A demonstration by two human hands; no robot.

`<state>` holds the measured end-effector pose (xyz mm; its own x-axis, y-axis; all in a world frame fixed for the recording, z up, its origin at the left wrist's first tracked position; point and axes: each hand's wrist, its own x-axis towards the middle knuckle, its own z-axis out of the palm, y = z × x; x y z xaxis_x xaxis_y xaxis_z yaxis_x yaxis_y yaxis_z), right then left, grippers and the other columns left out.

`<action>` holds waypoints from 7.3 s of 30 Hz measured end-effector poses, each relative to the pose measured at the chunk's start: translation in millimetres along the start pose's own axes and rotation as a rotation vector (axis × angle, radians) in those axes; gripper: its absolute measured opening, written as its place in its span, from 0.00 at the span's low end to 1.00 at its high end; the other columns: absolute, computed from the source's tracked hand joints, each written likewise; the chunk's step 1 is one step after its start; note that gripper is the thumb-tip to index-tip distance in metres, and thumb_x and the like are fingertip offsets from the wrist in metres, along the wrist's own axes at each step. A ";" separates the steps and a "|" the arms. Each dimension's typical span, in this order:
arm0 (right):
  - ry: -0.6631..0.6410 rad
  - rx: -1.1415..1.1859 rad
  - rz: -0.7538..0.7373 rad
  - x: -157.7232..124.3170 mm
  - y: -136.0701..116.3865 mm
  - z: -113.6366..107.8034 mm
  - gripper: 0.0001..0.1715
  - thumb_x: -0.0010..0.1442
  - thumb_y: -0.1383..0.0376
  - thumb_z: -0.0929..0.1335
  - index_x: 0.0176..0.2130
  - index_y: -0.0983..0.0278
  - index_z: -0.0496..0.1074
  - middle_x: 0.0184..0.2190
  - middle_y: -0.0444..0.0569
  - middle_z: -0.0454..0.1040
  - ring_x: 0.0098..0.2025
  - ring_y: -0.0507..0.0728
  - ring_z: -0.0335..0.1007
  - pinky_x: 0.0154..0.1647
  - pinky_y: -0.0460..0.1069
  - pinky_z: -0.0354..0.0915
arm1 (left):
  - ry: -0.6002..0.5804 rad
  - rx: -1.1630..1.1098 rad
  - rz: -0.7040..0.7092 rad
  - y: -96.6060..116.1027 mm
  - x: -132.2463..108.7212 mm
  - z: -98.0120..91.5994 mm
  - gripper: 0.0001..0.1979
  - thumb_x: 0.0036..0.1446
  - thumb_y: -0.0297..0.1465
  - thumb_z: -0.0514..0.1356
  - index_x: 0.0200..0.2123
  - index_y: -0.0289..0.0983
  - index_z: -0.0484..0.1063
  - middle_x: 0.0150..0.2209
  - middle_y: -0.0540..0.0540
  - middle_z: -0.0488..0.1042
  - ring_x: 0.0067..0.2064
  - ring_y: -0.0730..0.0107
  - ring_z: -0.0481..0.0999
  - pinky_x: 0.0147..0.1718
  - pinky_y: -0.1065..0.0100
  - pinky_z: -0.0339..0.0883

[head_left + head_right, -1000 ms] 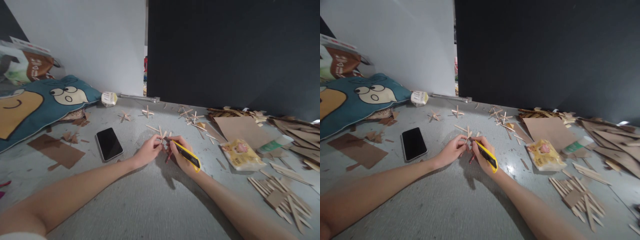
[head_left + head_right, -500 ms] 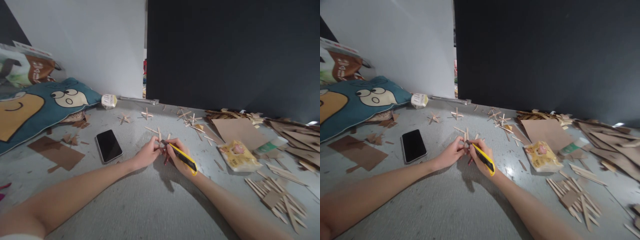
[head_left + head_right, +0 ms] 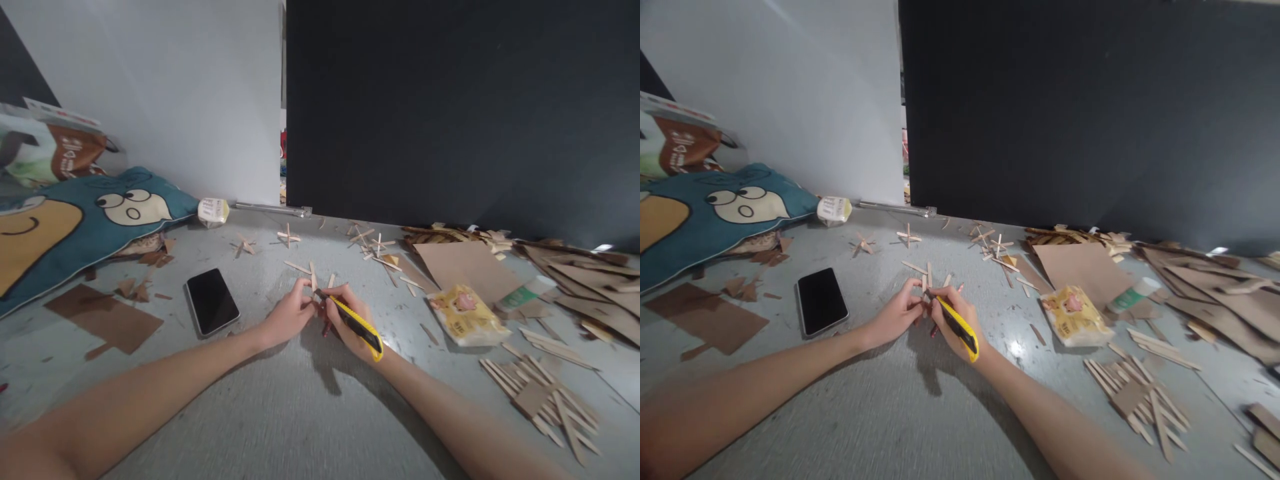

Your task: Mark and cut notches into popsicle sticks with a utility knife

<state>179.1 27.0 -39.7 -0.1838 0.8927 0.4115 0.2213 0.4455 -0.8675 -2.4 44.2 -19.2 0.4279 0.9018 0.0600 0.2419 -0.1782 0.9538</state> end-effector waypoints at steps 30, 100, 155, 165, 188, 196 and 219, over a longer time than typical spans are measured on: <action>-0.061 -0.107 -0.017 -2.9 -14.2 -0.2 0.16 0.72 0.54 0.63 0.51 0.61 0.71 0.32 0.48 0.79 0.22 0.52 0.75 0.26 0.46 0.70 | 0.071 0.000 0.024 -3.5 0.2 -0.1 0.13 0.67 0.40 0.55 0.48 0.40 0.56 0.20 0.58 0.68 0.23 0.70 0.69 0.26 0.69 0.60; 0.142 0.299 0.239 11.1 -1.1 -8.9 0.19 0.65 0.45 0.68 0.41 0.57 0.68 0.28 0.43 0.78 0.22 0.55 0.71 0.25 0.50 0.69 | 0.051 -0.072 0.015 -4.8 3.3 1.1 0.15 0.69 0.41 0.55 0.52 0.42 0.58 0.30 0.52 0.76 0.20 0.76 0.64 0.21 0.72 0.58; 0.092 -0.330 -0.207 1.2 -4.1 -20.1 0.12 0.71 0.59 0.65 0.47 0.60 0.76 0.28 0.46 0.82 0.26 0.52 0.79 0.30 0.44 0.71 | 0.053 -0.059 0.025 2.6 1.4 0.5 0.12 0.70 0.40 0.54 0.42 0.38 0.70 0.27 0.53 0.70 0.21 0.77 0.67 0.23 0.72 0.60; 0.045 -0.338 -0.247 3.0 -6.8 -19.9 0.12 0.71 0.60 0.64 0.48 0.61 0.75 0.30 0.47 0.81 0.27 0.53 0.79 0.34 0.46 0.74 | 0.073 -0.101 0.008 -6.3 6.5 1.6 0.14 0.68 0.43 0.55 0.42 0.37 0.70 0.35 0.47 0.76 0.22 0.77 0.70 0.20 0.73 0.60; 0.084 0.070 0.106 10.2 -4.4 -8.9 0.18 0.67 0.50 0.68 0.42 0.60 0.76 0.24 0.45 0.79 0.22 0.55 0.77 0.24 0.48 0.72 | 0.029 -0.077 0.015 -8.9 6.7 -3.5 0.13 0.69 0.40 0.54 0.37 0.38 0.68 0.25 0.52 0.71 0.21 0.75 0.70 0.20 0.72 0.59; 0.116 0.212 0.123 7.7 -4.4 -13.0 0.19 0.67 0.48 0.68 0.44 0.59 0.77 0.30 0.46 0.81 0.32 0.59 0.80 0.35 0.53 0.78 | 0.016 -0.190 0.016 -8.0 7.7 -1.9 0.13 0.70 0.41 0.54 0.43 0.37 0.68 0.32 0.49 0.75 0.21 0.78 0.70 0.19 0.74 0.60; 0.137 -0.068 0.006 1.0 -13.0 -8.1 0.18 0.69 0.50 0.67 0.44 0.61 0.77 0.27 0.47 0.80 0.26 0.55 0.78 0.28 0.48 0.71 | 0.024 -0.176 0.018 -9.8 7.2 -2.8 0.18 0.69 0.44 0.56 0.50 0.36 0.72 0.37 0.46 0.78 0.22 0.78 0.71 0.20 0.73 0.61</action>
<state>183.8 22.7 -25.7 -0.0512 0.8941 0.4449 0.2876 0.4398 -0.8508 -4.2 53.5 -27.2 0.4094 0.9086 0.0830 0.0769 -0.1250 0.9892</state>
